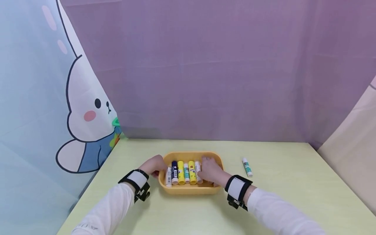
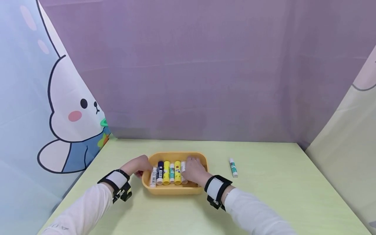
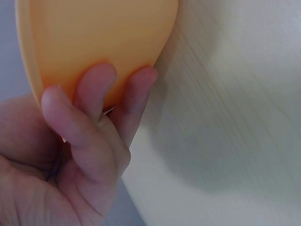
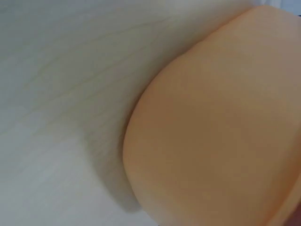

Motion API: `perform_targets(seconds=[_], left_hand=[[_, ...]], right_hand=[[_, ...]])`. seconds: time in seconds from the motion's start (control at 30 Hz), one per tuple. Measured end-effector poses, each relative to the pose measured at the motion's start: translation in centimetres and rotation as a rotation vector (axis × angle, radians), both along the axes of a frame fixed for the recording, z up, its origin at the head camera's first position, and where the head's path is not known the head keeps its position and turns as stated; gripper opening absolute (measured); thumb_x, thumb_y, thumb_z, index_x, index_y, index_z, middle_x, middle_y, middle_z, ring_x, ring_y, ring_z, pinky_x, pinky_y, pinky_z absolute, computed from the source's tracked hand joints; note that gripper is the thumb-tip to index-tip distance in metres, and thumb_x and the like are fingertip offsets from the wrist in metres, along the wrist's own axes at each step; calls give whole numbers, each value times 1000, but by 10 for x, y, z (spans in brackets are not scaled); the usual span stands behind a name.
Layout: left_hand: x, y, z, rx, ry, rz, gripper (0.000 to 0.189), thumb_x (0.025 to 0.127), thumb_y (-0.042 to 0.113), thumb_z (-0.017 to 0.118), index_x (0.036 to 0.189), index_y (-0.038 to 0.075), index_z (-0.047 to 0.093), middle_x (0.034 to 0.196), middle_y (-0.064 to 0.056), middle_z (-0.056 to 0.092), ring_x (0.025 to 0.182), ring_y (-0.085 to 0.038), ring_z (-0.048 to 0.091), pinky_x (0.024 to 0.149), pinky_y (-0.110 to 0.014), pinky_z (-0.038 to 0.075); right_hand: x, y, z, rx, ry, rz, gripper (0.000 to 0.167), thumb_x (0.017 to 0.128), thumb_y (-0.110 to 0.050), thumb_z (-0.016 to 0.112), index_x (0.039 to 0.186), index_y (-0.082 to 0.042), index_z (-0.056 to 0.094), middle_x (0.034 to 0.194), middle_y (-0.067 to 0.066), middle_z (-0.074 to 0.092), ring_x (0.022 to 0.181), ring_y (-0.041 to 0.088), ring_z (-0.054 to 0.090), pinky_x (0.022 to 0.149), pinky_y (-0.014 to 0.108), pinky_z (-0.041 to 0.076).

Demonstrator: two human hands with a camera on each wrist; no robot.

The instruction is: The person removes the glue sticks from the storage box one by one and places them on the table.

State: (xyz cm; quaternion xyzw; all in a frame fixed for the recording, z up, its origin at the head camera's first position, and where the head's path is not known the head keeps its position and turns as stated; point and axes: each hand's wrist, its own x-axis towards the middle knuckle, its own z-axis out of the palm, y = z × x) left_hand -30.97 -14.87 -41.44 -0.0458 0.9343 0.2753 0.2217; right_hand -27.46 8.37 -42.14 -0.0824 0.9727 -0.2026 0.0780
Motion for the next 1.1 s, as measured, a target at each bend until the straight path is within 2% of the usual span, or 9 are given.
perform_targets(seconds=[0.03,0.13,0.23,0.3,0.4,0.6,0.73,0.9,1.1], left_hand=[[0,0,0,1,1,0,11,81,6,58,88,-3,58,62,-7,59,40,-12,48,39,-20,44],[0,-1,-1,8,2,3,11,81,6,58,88,-3,58,61,-7,58,40,-12,48,39,-21,44],[-1,0,-2,14,3,7,11,81,6,58,88,-3,59,61,-7,58,40,-12,48,39,-21,44],[-1,0,-3,14,1,10,12,81,6,58,89,-3,58,61,-7,58,40,-12,48,39,-21,44],[-2,0,-4,9,-1,14,12,81,6,59,90,-3,58,62,-7,58,41,-12,48,39,-21,44],[-3,1,-4,-5,-8,24,13,82,6,59,91,-3,58,63,-8,59,41,-13,48,39,-21,44],[-1,1,-4,-12,-8,25,14,83,7,59,93,-3,57,64,-8,60,41,-13,49,39,-21,45],[0,0,-6,-22,-2,27,14,83,6,59,94,-3,57,65,-9,61,41,-13,49,40,-21,45],[0,2,-6,-29,1,17,13,83,7,58,91,-3,57,61,-6,57,41,-12,48,39,-21,45]], right_hand=[[-2,-1,-1,-9,-1,-4,58,85,-23,67,130,3,43,115,15,53,87,24,55,64,32,52],[-5,-4,-3,-35,-16,-20,39,85,-20,68,113,1,51,93,11,52,59,19,55,43,27,46],[-7,-9,-4,-35,-48,-33,28,85,-18,67,101,-1,53,79,9,53,45,18,52,36,27,43],[-8,-13,-6,-28,-84,-45,26,85,-17,66,100,-2,52,76,9,54,43,19,52,35,27,42],[-9,-17,-9,-39,-120,-43,28,86,-14,65,106,-1,50,79,9,55,49,20,54,37,26,43],[-9,-23,-10,-53,-118,-44,39,87,-11,65,118,4,47,85,10,54,58,20,55,43,24,43],[-9,-23,-14,-46,-130,-83,40,86,-15,67,116,1,47,85,11,54,56,22,57,41,27,44],[-12,-22,-17,-37,-134,-86,38,85,-18,69,112,0,48,82,10,54,55,23,58,41,28,44],[-13,-20,-18,-53,-157,-102,42,85,-19,69,115,0,47,79,11,56,54,25,59,39,28,43]])
